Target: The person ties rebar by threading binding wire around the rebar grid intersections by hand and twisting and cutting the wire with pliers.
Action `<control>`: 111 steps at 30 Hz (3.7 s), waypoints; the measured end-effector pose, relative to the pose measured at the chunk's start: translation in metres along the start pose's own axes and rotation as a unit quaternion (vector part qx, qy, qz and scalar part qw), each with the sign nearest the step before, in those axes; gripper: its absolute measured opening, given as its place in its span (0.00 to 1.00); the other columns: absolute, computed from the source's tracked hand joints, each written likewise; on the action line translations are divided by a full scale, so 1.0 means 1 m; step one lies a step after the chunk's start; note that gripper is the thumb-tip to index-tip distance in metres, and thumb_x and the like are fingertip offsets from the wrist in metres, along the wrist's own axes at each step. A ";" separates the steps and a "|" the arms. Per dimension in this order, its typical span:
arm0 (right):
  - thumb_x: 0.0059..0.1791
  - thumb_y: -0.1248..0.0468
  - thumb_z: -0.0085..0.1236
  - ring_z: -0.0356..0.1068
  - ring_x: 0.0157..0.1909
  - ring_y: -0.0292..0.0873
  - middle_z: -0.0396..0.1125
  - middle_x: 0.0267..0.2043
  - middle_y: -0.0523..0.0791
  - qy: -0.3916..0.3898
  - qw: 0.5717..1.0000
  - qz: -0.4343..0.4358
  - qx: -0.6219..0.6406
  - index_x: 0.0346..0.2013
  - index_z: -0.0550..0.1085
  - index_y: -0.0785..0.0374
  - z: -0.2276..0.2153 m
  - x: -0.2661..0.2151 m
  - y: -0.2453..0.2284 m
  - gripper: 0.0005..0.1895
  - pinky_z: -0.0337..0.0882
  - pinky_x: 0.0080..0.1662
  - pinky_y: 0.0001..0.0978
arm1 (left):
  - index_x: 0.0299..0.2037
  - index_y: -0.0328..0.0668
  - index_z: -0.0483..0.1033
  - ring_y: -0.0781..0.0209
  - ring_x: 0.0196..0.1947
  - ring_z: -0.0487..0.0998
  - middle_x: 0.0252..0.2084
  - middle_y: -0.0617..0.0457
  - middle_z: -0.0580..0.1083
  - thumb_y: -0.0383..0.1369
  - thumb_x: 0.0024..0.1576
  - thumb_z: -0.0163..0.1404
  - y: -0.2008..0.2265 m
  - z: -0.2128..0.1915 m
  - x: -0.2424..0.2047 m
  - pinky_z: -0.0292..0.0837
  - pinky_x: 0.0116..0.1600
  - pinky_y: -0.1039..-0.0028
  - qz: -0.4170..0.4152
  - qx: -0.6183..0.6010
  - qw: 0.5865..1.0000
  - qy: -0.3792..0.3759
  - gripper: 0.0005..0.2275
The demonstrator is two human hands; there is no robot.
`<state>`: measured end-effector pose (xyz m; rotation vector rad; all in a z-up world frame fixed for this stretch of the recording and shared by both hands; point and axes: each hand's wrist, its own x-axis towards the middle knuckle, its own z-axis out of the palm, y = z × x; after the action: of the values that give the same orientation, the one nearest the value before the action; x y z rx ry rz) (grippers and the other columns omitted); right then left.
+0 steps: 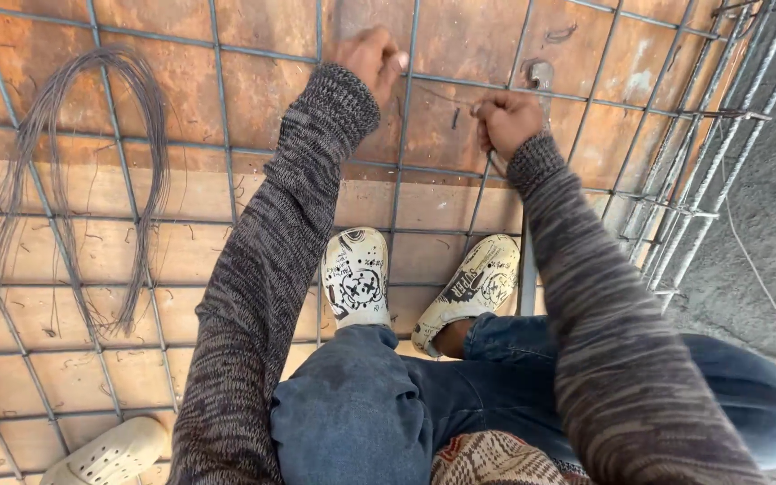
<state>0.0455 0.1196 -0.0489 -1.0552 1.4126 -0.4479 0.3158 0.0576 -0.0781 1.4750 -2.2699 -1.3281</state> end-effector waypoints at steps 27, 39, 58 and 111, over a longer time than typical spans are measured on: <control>0.51 0.68 0.51 0.69 0.21 0.39 0.68 0.22 0.43 0.154 0.945 0.176 0.228 0.31 0.75 0.66 0.084 0.090 0.037 0.06 0.73 0.26 0.34 | 0.33 0.43 0.82 0.50 0.37 0.83 0.29 0.45 0.80 0.35 0.62 0.53 0.016 0.011 0.064 0.57 0.68 0.45 -0.221 0.154 0.958 0.094 0.09; 0.54 0.66 0.51 0.66 0.20 0.35 0.68 0.21 0.40 0.151 0.959 0.133 0.201 0.35 0.77 0.65 0.085 0.087 0.039 0.08 0.71 0.25 0.29 | 0.34 0.42 0.80 0.52 0.37 0.82 0.32 0.49 0.80 0.38 0.53 0.59 0.030 0.016 0.052 0.54 0.68 0.48 -0.309 0.010 0.947 0.091 0.08; 0.53 0.70 0.54 0.63 0.18 0.35 0.66 0.20 0.42 0.167 0.979 0.050 0.107 0.40 0.78 0.72 0.072 0.080 0.041 0.08 0.64 0.22 0.29 | 0.38 0.38 0.77 0.47 0.40 0.78 0.37 0.46 0.75 0.30 0.57 0.57 0.002 0.049 0.033 0.73 0.44 0.56 -0.094 -0.025 0.964 0.248 0.05; 0.48 0.59 0.57 0.75 0.37 0.59 0.74 0.34 0.59 0.041 0.785 -0.109 -0.608 0.34 0.82 0.66 0.077 0.106 -0.031 0.13 0.76 0.44 0.50 | 0.39 0.34 0.78 0.57 0.42 0.86 0.39 0.46 0.83 0.21 0.53 0.56 -0.048 0.025 0.042 0.82 0.46 0.71 -0.030 -0.226 0.961 0.158 0.06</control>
<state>0.1450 0.0445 -0.0982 -2.2666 1.6445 0.3841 0.3132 0.0327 -0.1416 1.4691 -1.6056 -1.3878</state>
